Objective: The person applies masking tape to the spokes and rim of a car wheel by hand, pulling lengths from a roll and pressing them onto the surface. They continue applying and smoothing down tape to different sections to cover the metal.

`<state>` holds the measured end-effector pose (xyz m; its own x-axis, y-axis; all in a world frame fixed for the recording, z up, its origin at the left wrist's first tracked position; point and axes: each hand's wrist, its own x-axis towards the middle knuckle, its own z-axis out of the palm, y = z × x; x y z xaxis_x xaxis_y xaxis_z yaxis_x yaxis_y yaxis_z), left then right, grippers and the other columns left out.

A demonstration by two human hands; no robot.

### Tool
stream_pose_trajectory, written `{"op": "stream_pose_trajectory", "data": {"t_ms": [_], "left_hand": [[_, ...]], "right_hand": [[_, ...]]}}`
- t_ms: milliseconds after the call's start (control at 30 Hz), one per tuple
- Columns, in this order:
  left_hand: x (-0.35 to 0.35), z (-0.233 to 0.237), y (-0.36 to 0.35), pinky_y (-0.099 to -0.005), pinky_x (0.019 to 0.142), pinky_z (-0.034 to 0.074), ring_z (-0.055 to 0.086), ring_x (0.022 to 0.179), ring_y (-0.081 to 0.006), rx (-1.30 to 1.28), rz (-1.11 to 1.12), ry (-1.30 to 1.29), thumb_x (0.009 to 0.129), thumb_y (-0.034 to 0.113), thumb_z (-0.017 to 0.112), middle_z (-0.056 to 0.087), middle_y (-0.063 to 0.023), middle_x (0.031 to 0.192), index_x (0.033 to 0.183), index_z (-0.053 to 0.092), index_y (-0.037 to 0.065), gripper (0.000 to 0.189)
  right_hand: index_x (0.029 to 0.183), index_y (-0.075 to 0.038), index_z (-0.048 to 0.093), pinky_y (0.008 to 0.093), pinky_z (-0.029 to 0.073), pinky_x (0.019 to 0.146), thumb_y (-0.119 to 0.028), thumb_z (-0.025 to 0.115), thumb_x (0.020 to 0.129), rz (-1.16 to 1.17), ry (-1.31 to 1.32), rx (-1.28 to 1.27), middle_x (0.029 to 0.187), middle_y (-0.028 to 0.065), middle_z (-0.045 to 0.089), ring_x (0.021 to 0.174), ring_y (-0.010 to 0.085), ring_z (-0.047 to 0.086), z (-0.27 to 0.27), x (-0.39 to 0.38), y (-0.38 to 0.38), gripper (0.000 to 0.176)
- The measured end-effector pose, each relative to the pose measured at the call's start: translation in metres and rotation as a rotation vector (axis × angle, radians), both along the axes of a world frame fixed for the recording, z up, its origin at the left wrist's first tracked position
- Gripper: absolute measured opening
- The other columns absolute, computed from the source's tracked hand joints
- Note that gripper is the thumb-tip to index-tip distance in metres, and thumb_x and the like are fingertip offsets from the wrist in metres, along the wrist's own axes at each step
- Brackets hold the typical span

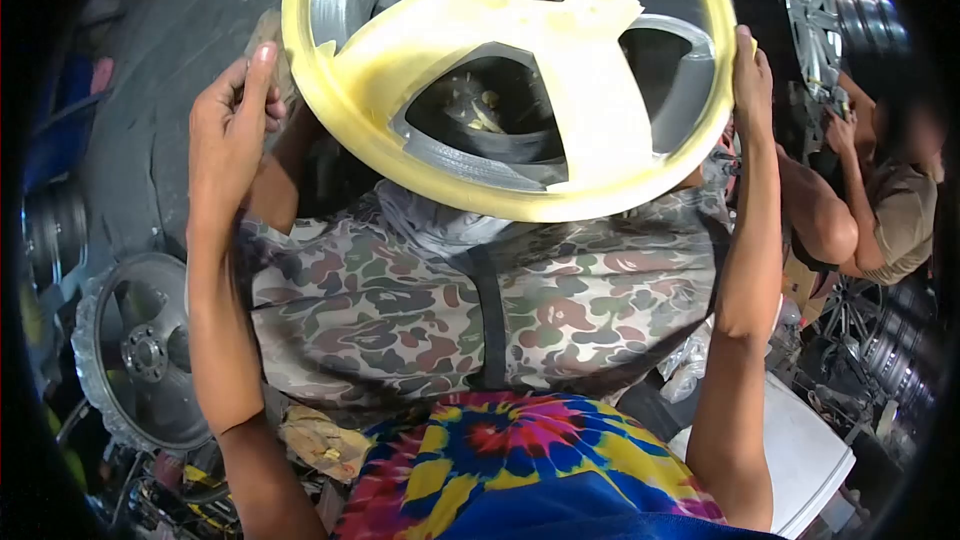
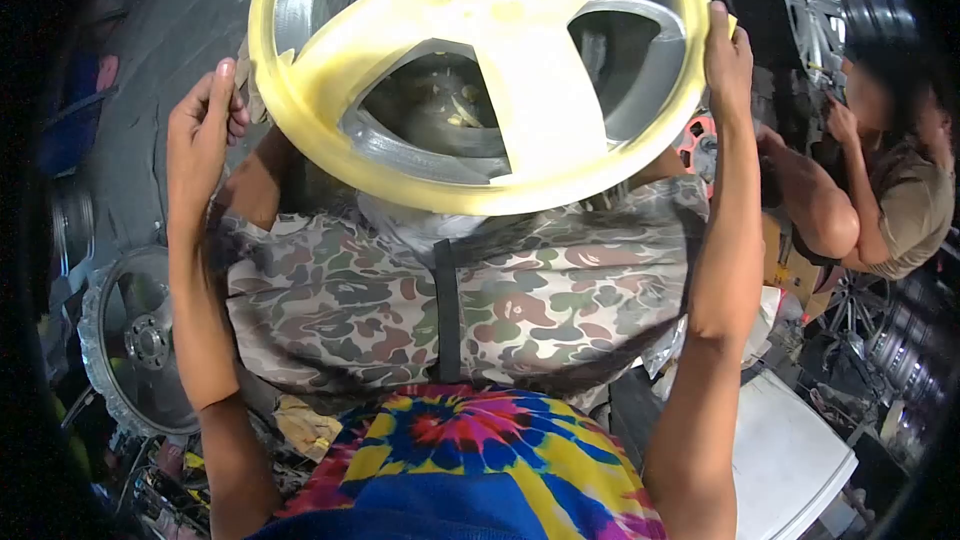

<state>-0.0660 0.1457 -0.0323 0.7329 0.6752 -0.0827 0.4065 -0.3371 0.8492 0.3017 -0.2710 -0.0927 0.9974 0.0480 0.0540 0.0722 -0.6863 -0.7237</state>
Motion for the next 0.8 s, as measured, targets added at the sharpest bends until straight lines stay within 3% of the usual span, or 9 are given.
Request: {"op": "stream_pose_trajectory", "data": {"t_ms": [33, 100, 167, 233, 333, 467, 600, 700, 800], "left_hand": [[-0.003, -0.005, 0.010, -0.0225, 0.064, 0.043, 0.054, 0.065, -0.0065, 0.003, -0.004, 0.025, 0.108, 0.044, 0.060, 0.061, 0.0010, 0.073, 0.084, 0.069, 0.005, 0.047], [-0.003, -0.022, 0.023, -0.0226, 0.063, 0.045, 0.057, 0.064, -0.0078, -0.145, -0.068, 0.256, 0.109, 0.054, 0.052, 0.064, -0.0004, 0.073, 0.088, 0.071, 0.004, 0.057], [0.010, -0.026, 0.021, -0.0240, 0.063, 0.047, 0.059, 0.065, -0.0093, -0.201, -0.133, 0.266, 0.109, 0.056, 0.049, 0.064, -0.0019, 0.072, 0.088, 0.071, 0.002, 0.061], [0.014, -0.017, 0.018, -0.0254, 0.063, 0.048, 0.060, 0.065, -0.0108, -0.238, -0.181, 0.282, 0.109, 0.057, 0.047, 0.064, -0.0033, 0.070, 0.088, 0.071, 0.001, 0.065], [0.019, -0.025, 0.002, -0.0268, 0.063, 0.048, 0.060, 0.065, -0.0123, -0.412, -0.069, 0.234, 0.110, 0.056, 0.044, 0.065, -0.0042, 0.072, 0.094, 0.074, 0.002, 0.064], [0.019, -0.027, -0.018, -0.0288, 0.062, 0.045, 0.056, 0.063, -0.0130, -0.433, 0.096, 0.122, 0.112, 0.053, 0.043, 0.063, -0.0047, 0.071, 0.091, 0.072, 0.000, 0.064], [0.023, -0.027, -0.018, -0.0314, 0.059, 0.041, 0.052, 0.062, -0.0126, -0.402, 0.090, 0.080, 0.112, 0.050, 0.043, 0.060, -0.0040, 0.070, 0.083, 0.068, 0.001, 0.062], [0.030, -0.035, -0.003, -0.0323, 0.059, 0.040, 0.051, 0.060, -0.0137, -0.315, 0.122, 0.074, 0.112, 0.049, 0.043, 0.060, -0.0044, 0.070, 0.082, 0.068, 0.000, 0.062], [0.054, -0.058, 0.040, -0.0372, 0.070, 0.049, 0.063, 0.072, -0.0203, -0.108, 0.198, 0.111, 0.110, 0.051, 0.047, 0.070, -0.0131, 0.084, 0.096, 0.072, -0.009, 0.067]], "right_hand": [[0.114, 0.006, 0.068, 0.0350, 0.048, 0.094, -0.062, 0.055, 0.103, 0.022, 0.095, 0.131, 0.105, 0.0148, 0.068, 0.101, 0.0201, 0.062, 0.003, -0.009, 0.009, 0.070], [0.114, 0.004, 0.068, 0.0322, 0.048, 0.088, -0.059, 0.056, 0.104, 0.123, 0.041, 0.157, 0.100, 0.0112, 0.067, 0.093, 0.0176, 0.060, -0.015, 0.009, -0.011, 0.065], [0.114, 0.003, 0.068, 0.0250, 0.047, 0.082, -0.052, 0.068, 0.100, 0.169, -0.007, 0.225, 0.097, 0.0046, 0.065, 0.087, 0.0109, 0.058, 0.000, -0.007, 0.001, 0.057], [0.119, 0.004, 0.068, 0.0259, 0.050, 0.081, -0.048, 0.073, 0.098, 0.164, 0.187, 0.261, 0.099, 0.0045, 0.068, 0.087, 0.0117, 0.062, 0.000, -0.010, -0.001, 0.056], [0.125, 0.004, 0.069, 0.0269, 0.053, 0.081, -0.046, 0.076, 0.096, 0.122, 0.356, 0.342, 0.105, 0.0066, 0.072, 0.089, 0.0137, 0.067, 0.011, -0.008, 0.000, 0.059], [0.126, 0.004, 0.071, 0.0276, 0.055, 0.080, -0.042, 0.077, 0.094, 0.157, 0.454, 0.438, 0.110, 0.0093, 0.074, 0.089, 0.0153, 0.070, 0.014, -0.008, 0.001, 0.057], [0.119, 0.002, 0.072, 0.0281, 0.054, 0.076, -0.044, 0.075, 0.094, 0.194, 0.409, 0.455, 0.101, 0.0082, 0.073, 0.082, 0.0141, 0.067, 0.002, 0.003, -0.002, 0.053], [0.122, 0.004, 0.071, 0.0284, 0.054, 0.076, -0.041, 0.073, 0.096, 0.197, 0.370, 0.440, 0.103, 0.0085, 0.073, 0.083, 0.0151, 0.068, 0.012, -0.011, 0.010, 0.052], [0.122, 0.005, 0.070, 0.0304, 0.054, 0.081, -0.040, 0.072, 0.098, 0.089, 0.342, 0.465, 0.103, 0.0092, 0.074, 0.089, 0.0164, 0.068, 0.005, -0.045, 0.017, 0.051]]}}
